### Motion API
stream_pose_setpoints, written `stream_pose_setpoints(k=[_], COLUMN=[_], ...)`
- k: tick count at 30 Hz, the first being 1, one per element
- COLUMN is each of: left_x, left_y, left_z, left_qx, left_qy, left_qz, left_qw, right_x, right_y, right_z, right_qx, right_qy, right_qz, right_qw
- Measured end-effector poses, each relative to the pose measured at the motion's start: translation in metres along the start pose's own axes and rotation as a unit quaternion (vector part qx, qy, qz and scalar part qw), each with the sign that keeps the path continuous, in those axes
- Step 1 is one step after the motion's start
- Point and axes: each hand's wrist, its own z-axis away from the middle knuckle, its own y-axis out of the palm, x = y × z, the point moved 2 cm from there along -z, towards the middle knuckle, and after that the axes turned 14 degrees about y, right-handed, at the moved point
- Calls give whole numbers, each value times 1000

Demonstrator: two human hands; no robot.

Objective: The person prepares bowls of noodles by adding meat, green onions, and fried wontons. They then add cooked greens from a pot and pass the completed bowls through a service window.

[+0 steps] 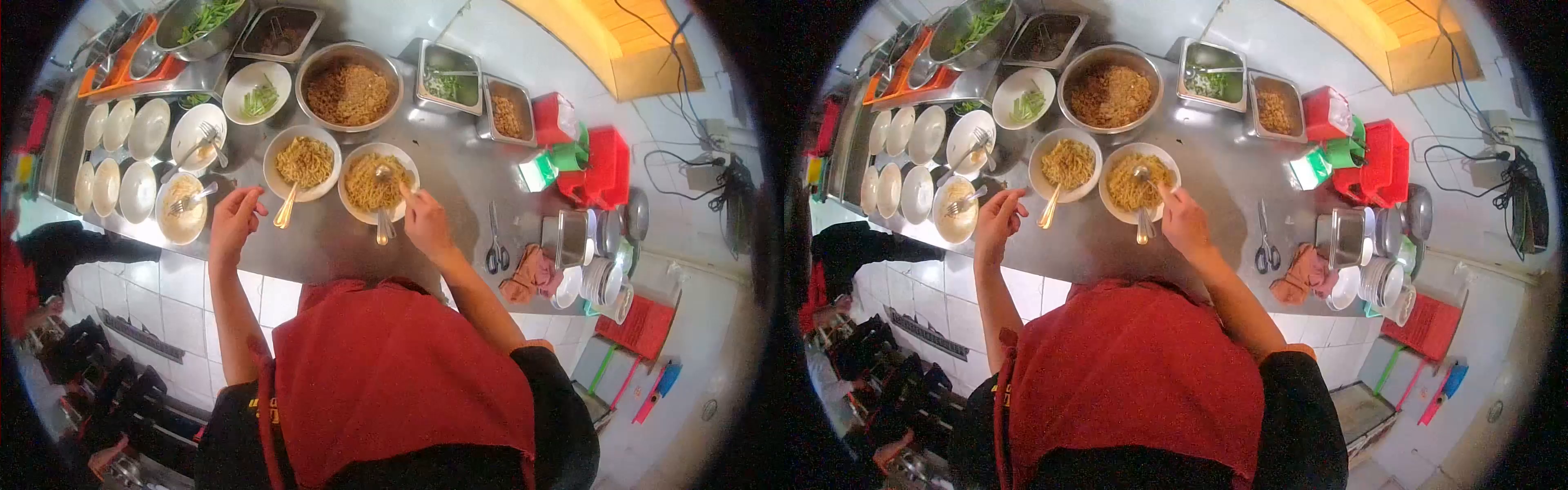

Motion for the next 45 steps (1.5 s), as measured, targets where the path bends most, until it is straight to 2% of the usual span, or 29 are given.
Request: stream_pose_setpoints(k=[1, 4, 7, 11, 12, 13, 14, 15, 16, 17, 19, 20, 21, 22, 23, 24, 25, 27, 28, 29, 31, 33, 35, 39, 42, 44, 45], left_x=[-1, -3, -4, -7, -7, -6, -6, -6, -4, -1, -1, -4, -6, -5, -4, -3, -3, -6, -6, -4, 4, 7, 6, -6, -14, -17, -17], left_y=[3, 5, -1, -15, -19, -21, -24, -26, -28, -28, -28, -23, -18, -13, -12, -10, -9, -11, -12, -14, -20, -23, -23, -22, -20, -21, -22], left_z=[2, 3, 1, 7, 6, 8, 9, 6, 2, -2, -9, -12, -16, -20, -23, -27, -30, -35, -36, -37, -39, -42, -44, -48, -45, -38, -35], left_qx=[3, 6, 18, -20, -32, -35, -48, -60, -62, -57, -55, -54, -52, -54, -56, -47, -38, -47, -54, -57, -73, -71, -63, -43, -47, -57, -56], left_qy=[-1, 19, 44, 36, 38, 37, 39, 43, 44, 44, 44, 37, 29, 34, 35, 37, 40, 36, 29, 29, 12, 8, 5, 38, 43, 42, 43], left_qz=[-1, 1, -11, 0, 4, 4, 20, 37, 37, 43, 48, 42, 36, 27, 27, 39, 51, 42, 35, 36, 42, 50, 55, 62, 65, 57, 66], left_qw=[1000, 1000, 999, 999, 999, 999, 998, 997, 996, 997, 996, 997, 998, 998, 997, 997, 997, 997, 997, 997, 996, 996, 996, 996, 996, 996, 995], right_x=[0, -1, -1, -10, -11, -14, -14, -17, -15, -3, 35, 54, 70, 76, 84, 89, 88, 91, 85, 87, 81, 80, 74, 60, 50, 45, 36], right_y=[3, 6, 3, 11, 13, 16, 14, 13, 15, 9, -9, -17, -21, -20, -18, -15, -12, 4, -1, -8, -20, -29, -37, -47, -51, -51, -46], right_z=[7, 10, 12, 9, 3, 1, -5, -21, -35, -52, -95, -118, -139, -159, -176, -189, -201, -217, -221, -218, -214, -208, -193, -168, -135, -101, -86], right_qx=[-66, -123, -119, -140, -113, -82, -80, 64, 203, 205, 200, 93, -21, -19, -33, -47, -48, 118, 108, 109, 201, 236, 286, 286, 245, 175, 176], right_qy=[-88, -109, -143, -148, -59, 36, 35, 115, 189, 187, 185, 83, -26, -28, -85, -139, -141, -190, -212, -214, -16, 8, 150, 176, 160, 173, 174], right_qz=[64, 62, 22, -8, -123, -236, -236, -442, -614, -614, -522, -348, -152, -152, 41, 233, 233, 180, 122, 122, 19, -3, -150, -256, -318, -367, -367], right_qw=[992, 984, 982, 979, 984, 968, 968, 887, 739, 739, 808, 929, 988, 988, 995, 961, 961, 958, 964, 963, 979, 972, 934, 907, 902, 897, 896])
